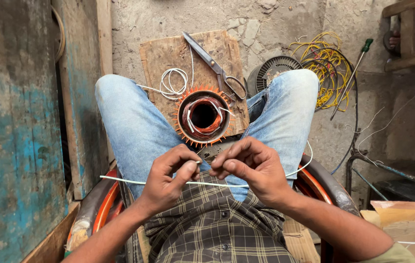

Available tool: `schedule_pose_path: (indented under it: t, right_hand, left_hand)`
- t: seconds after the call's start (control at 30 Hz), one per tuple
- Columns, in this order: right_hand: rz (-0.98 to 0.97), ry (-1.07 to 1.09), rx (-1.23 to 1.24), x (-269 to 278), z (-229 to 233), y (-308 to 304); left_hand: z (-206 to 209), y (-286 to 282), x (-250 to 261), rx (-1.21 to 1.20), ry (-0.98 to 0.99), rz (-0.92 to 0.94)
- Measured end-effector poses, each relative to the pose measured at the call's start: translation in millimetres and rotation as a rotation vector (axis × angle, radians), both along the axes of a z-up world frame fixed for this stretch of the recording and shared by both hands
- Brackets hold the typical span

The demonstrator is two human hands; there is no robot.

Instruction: The person winds white insulated wire around a copper-wound stator core resting on a wooden board. They repeatedly tie knots to secure the wire, trim excess with scissors, and continue wrapping the coil.

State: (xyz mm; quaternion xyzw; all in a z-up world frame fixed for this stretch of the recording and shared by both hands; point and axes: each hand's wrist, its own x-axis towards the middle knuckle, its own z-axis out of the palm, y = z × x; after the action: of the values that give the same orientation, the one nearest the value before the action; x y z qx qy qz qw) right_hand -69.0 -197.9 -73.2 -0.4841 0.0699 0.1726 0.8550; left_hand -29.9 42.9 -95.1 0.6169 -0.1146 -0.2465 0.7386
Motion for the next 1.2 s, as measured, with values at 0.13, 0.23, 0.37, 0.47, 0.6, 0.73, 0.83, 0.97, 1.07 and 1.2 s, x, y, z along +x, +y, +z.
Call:
schedule_pose_path:
  t: [0.13,0.23,0.37,0.47,0.6,0.73,0.83,0.97,1.07,1.2]
  right_hand:
    - [-0.092,-0.194,-0.147,-2.9,-5.4,8.2]
    - [-0.117,-0.345,-0.235,-6.4,-8.3,11.4]
    - [-0.149,-0.380,-0.264,-4.7,-10.0,9.3]
    - [-0.154,-0.373,-0.276,-2.6,-11.2,7.1]
    - [-0.153,-0.364,-0.341,-2.3,-11.5,5.5]
    - [-0.136,-0.377,-0.346,-0.7,-10.2,1.4]
    - [-0.128,-0.375,-0.341,2.1,-9.7,-0.3]
    - [-0.083,-0.399,-0.287,4.3,-10.3,1.5]
    - [-0.090,-0.424,-0.375,3.9,-10.5,2.9]
    - [-0.109,-0.384,-0.343,3.3,-10.2,3.6]
  left_hand:
    - [-5.9,0.9,-4.8,-0.089,0.066,-0.007]
    - [-9.0,1.1,-5.9,-0.037,0.094,-0.033]
    - [-8.4,2.6,-2.6,0.036,0.072,-0.074]
    - [-7.3,3.7,-2.3,0.010,0.073,-0.084]
    - [-7.8,3.3,-2.5,0.001,0.103,-0.087]
    - [-10.9,2.5,-2.4,-0.010,0.103,-0.085]
    - [-13.2,1.9,-2.0,0.003,0.118,-0.067]
    - [-12.8,1.8,-0.5,0.021,0.098,-0.074]
    - [-10.6,2.3,-0.3,0.040,0.088,-0.079]
    - [-7.8,1.8,0.6,0.047,0.042,-0.087]
